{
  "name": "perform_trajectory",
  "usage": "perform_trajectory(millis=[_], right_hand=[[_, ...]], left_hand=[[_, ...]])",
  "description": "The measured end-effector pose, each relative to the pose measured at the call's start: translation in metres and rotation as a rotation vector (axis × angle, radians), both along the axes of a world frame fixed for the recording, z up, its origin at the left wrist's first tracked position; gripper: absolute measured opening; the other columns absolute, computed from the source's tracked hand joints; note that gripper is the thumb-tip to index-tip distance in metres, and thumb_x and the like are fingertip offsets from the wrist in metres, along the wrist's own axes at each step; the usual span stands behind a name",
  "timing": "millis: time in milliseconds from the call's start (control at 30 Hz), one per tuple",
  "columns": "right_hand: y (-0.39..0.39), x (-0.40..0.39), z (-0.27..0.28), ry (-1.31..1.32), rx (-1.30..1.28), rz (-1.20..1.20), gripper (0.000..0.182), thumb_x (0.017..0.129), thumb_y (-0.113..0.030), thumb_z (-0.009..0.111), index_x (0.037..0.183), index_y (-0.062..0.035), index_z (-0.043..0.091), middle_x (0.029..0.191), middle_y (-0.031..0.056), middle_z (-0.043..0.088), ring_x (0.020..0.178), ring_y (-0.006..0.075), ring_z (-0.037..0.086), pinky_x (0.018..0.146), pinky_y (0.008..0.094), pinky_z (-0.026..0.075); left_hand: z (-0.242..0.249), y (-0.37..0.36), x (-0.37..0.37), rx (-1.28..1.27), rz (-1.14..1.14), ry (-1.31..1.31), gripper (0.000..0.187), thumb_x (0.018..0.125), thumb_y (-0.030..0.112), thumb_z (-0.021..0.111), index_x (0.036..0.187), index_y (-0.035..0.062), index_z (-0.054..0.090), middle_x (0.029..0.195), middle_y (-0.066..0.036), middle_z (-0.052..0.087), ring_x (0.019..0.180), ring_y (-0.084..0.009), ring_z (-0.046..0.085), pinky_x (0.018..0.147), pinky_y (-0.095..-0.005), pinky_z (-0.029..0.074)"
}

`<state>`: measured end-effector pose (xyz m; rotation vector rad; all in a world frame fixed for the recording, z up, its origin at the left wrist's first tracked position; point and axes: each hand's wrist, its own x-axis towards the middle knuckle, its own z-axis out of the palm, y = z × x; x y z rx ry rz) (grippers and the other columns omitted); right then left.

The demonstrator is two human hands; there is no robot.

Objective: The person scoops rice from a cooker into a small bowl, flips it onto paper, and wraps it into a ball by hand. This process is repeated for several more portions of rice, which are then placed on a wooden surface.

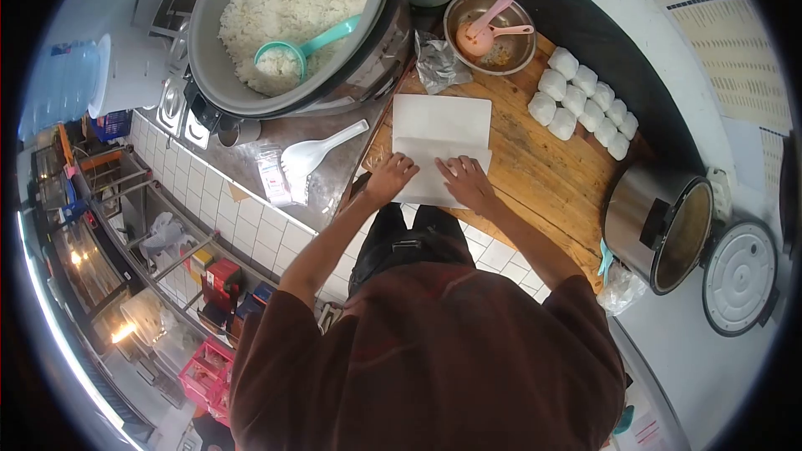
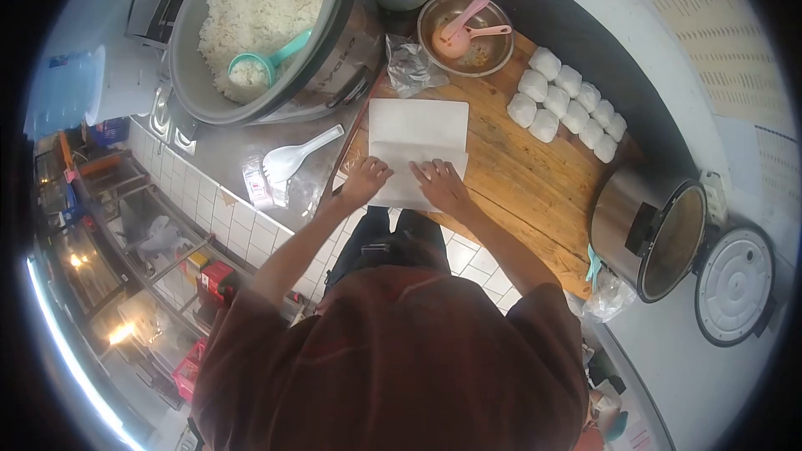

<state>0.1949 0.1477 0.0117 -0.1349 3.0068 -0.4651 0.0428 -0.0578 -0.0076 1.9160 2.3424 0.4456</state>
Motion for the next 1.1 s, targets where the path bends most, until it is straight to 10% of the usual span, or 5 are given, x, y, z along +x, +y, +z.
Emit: perform_trajectory(millis=[233,567,667,833,1100], right_hand=[[0.003,0.005,-0.002,-0.250,-0.027,0.118,0.080,0.089,-0.047,0.058,0.150,-0.0079,0.025,0.160,0.0116,0.017,0.148,0.0270,0.012,0.119,0.0512,0.009],[0.013,0.006,0.012,-0.187,-0.131,0.212,0.083,0.091,-0.055,0.052,0.150,-0.0035,0.024,0.158,0.0135,0.022,0.147,0.0247,0.018,0.120,0.0501,0.008],[0.016,0.003,0.022,-0.229,-0.166,0.202,0.087,0.090,-0.060,0.050,0.150,-0.0034,0.023,0.158,0.0141,0.022,0.148,0.0242,0.017,0.120,0.0489,0.009],[0.033,-0.013,-0.010,-0.242,-0.544,-0.089,0.045,0.086,-0.041,0.066,0.113,-0.0063,0.065,0.130,0.0147,0.058,0.120,0.0278,0.055,0.100,0.0404,0.044],[0.055,-0.037,-0.041,-0.336,-0.600,-0.450,0.025,0.079,-0.024,0.076,0.091,-0.0036,0.068,0.084,0.0137,0.069,0.081,0.0316,0.065,0.073,0.0402,0.050]], left_hand=[[-0.044,-0.006,0.076,-0.164,-0.081,-0.183,0.035,0.083,0.020,0.059,0.116,0.0110,0.054,0.120,-0.009,0.054,0.117,-0.0275,0.049,0.096,-0.0437,0.041],[-0.002,-0.005,0.048,0.073,-0.149,-0.173,0.023,0.077,0.017,0.062,0.098,0.0081,0.062,0.106,-0.008,0.056,0.113,-0.0275,0.052,0.097,-0.0447,0.042],[0.027,0.016,0.040,0.103,-0.021,-0.152,0.021,0.080,0.018,0.065,0.099,0.0104,0.060,0.107,-0.006,0.058,0.114,-0.0264,0.053,0.097,-0.0464,0.042],[0.013,0.050,-0.002,-0.108,0.209,-0.679,0.010,0.088,0.015,0.057,0.094,0.0081,0.059,0.093,-0.013,0.066,0.090,-0.0346,0.063,0.081,-0.0468,0.047],[-0.014,0.057,-0.045,-0.269,0.192,-0.906,0.033,0.073,0.020,0.076,0.099,0.0074,0.059,0.081,-0.015,0.068,0.081,-0.0328,0.067,0.074,-0.0424,0.052]])
